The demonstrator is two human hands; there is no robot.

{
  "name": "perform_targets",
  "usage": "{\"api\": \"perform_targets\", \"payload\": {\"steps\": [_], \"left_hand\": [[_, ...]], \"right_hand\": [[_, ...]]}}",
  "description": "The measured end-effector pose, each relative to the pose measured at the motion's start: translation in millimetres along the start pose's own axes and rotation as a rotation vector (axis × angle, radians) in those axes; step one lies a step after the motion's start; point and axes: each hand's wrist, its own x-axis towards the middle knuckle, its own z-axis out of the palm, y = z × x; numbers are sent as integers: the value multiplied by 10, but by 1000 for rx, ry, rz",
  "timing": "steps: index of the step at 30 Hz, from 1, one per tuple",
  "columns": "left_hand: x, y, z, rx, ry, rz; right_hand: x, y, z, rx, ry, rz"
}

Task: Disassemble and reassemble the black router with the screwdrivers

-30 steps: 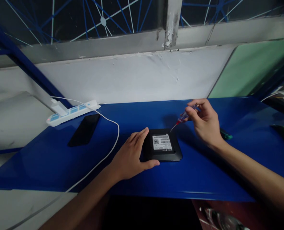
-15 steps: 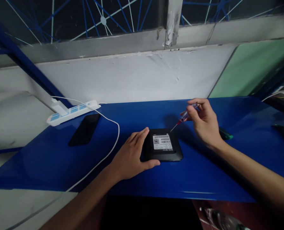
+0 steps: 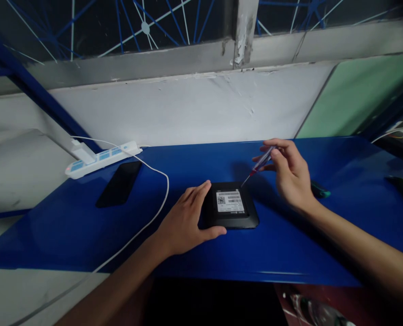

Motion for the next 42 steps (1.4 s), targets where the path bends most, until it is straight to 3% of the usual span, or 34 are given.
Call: {"api": "perform_targets", "payload": {"steps": [14,22,31,42], "left_hand": [[-1,-15,16,11,7,-1],[-4,-18,9,14,5,-9],[1,-19,24,9,8,1],[-3,-38,20,14,9,10]], "right_hand": [[66,38,-38,-47,39,-43],[32,-22,-9,17,-3,18],[53,69,-35,-54,60,-39],[14,76,-1,-88,-25,-8]]}}
